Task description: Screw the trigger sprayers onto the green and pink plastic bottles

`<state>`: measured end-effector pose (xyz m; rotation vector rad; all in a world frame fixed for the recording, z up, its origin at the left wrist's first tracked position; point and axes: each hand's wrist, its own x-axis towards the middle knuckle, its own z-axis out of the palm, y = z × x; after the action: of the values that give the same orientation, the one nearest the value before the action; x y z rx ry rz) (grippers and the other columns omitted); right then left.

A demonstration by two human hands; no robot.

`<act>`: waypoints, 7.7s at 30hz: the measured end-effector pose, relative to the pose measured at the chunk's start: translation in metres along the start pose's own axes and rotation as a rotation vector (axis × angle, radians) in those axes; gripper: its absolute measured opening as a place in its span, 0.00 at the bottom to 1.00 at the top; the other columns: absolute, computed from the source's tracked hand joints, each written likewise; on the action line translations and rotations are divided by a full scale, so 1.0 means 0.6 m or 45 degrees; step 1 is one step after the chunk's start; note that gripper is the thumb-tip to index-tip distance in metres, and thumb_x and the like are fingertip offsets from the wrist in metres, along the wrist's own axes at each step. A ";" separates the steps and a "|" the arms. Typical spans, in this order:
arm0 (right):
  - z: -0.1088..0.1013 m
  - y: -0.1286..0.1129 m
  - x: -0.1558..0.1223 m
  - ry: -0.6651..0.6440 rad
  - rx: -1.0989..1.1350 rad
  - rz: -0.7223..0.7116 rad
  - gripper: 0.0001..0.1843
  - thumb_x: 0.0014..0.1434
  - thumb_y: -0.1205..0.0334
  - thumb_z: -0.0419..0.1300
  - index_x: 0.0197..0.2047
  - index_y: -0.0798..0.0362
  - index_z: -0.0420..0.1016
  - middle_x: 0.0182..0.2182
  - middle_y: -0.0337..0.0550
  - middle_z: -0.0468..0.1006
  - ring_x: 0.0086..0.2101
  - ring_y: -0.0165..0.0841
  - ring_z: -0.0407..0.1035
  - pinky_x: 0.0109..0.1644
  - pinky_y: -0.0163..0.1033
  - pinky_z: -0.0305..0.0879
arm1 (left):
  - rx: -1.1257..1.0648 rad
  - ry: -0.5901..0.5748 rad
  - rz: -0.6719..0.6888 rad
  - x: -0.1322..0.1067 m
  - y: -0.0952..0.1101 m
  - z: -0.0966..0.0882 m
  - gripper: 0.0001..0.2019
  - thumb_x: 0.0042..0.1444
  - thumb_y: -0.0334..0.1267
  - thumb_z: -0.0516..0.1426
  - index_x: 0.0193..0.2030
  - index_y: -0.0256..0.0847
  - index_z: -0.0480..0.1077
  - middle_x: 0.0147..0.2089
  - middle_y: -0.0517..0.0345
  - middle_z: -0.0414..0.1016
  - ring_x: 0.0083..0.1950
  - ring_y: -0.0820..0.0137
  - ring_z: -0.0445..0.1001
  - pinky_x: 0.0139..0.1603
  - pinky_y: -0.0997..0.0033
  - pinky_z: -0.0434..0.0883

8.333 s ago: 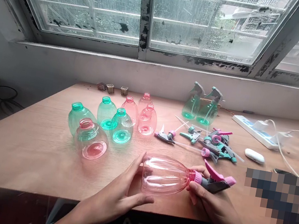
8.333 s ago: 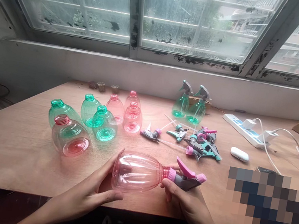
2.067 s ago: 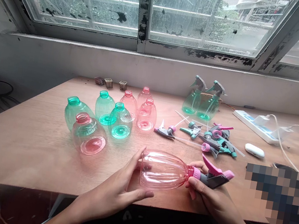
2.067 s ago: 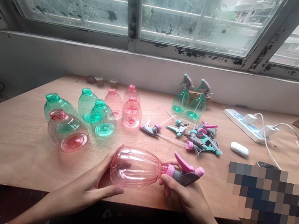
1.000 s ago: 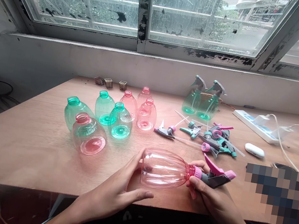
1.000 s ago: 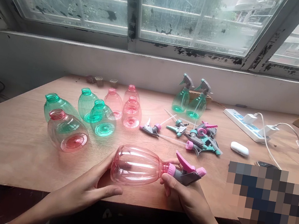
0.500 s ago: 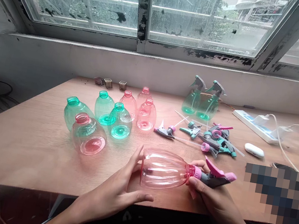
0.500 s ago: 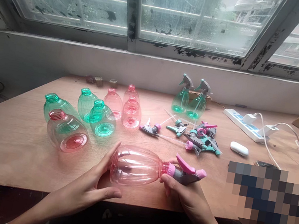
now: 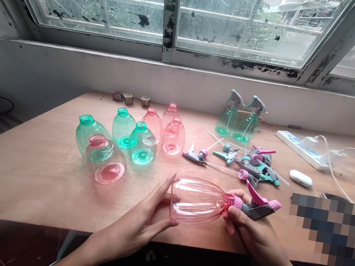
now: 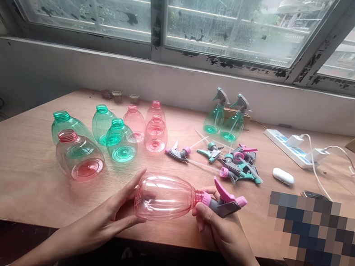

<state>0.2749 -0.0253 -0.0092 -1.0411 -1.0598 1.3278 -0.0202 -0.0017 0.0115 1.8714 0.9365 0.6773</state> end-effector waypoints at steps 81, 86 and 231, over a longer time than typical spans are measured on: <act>0.006 -0.001 -0.012 -0.008 -0.036 0.123 0.20 0.61 0.46 0.73 0.47 0.51 0.78 0.22 0.35 0.73 0.24 0.31 0.62 0.28 0.37 0.53 | 0.035 -0.036 -0.025 0.003 0.012 -0.002 0.49 0.69 0.40 0.61 0.82 0.53 0.28 0.74 0.48 0.68 0.77 0.53 0.62 0.78 0.47 0.57; 0.009 -0.005 -0.014 -0.014 -0.006 0.146 0.20 0.60 0.47 0.74 0.46 0.51 0.78 0.22 0.35 0.73 0.24 0.30 0.62 0.27 0.36 0.53 | 0.015 -0.076 -0.097 0.001 0.017 -0.007 0.55 0.65 0.46 0.66 0.82 0.51 0.28 0.75 0.45 0.67 0.77 0.50 0.61 0.78 0.48 0.58; 0.004 0.004 -0.011 -0.032 -0.020 0.142 0.18 0.63 0.48 0.72 0.48 0.52 0.78 0.24 0.35 0.72 0.26 0.31 0.63 0.30 0.38 0.56 | -0.012 -0.059 -0.088 0.000 0.008 -0.005 0.49 0.67 0.44 0.64 0.83 0.50 0.34 0.81 0.49 0.55 0.82 0.50 0.48 0.81 0.49 0.52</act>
<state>0.2724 -0.0322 -0.0110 -1.1114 -1.0454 1.4270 -0.0211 -0.0015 0.0169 1.8299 0.9621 0.5938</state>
